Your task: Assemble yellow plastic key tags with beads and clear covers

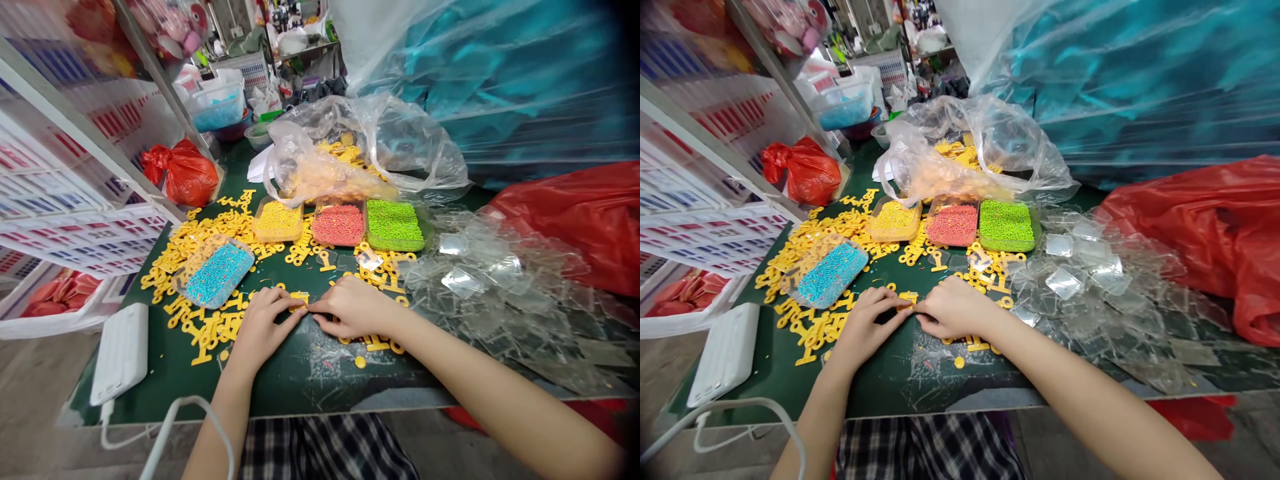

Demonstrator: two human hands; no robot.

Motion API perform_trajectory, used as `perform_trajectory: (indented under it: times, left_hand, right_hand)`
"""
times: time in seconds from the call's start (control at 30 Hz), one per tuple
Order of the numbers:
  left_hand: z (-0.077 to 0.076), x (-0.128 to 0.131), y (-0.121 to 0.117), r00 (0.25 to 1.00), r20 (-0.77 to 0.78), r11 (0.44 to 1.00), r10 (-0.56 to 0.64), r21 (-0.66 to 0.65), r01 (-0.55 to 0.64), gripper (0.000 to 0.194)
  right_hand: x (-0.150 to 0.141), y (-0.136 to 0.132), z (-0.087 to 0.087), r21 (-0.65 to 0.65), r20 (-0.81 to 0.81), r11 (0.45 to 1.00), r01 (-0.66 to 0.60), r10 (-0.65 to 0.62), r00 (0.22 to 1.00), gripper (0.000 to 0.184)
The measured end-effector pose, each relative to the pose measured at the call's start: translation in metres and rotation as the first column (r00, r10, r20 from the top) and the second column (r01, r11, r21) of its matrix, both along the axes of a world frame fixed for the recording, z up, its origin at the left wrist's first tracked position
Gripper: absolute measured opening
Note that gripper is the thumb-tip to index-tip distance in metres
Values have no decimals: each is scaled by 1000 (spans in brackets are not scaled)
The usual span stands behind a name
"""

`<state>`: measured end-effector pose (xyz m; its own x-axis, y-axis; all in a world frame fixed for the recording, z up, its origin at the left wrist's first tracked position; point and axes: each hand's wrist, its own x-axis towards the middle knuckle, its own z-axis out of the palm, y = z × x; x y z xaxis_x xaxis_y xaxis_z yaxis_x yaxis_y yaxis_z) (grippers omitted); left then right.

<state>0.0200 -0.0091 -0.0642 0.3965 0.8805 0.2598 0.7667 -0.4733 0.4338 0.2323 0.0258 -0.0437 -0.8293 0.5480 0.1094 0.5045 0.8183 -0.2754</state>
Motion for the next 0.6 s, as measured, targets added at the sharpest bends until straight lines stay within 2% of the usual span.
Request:
perform_trajectory:
  times: [0.23,0.37,0.43,0.5,0.6]
  left_hand:
    - [-2,-2,1,1000,14,1000,-4,-21,5,16]
    - [0,-4,2,999,48,1000,4,14,-4,20]
    - [1,-4,2,997,73,999,10,51,-14,21]
    - [4,-3,1,995,102,995,2,100,-13,21]
    - [8,-1,-2,988,150,981,-37,196,7,19]
  right_hand:
    - [-1,-1,0,-70,-43,995,64,-67,997,26]
    - [1,2,3,-14,-22,994,111,-111,994,26]
    - [5,6,7,30,3,983,183,-183,983,27]
    - [11,11,13,86,44,938,337,-341,939,26]
    - [21,14,22,194,112,796,574,-599,793,25]
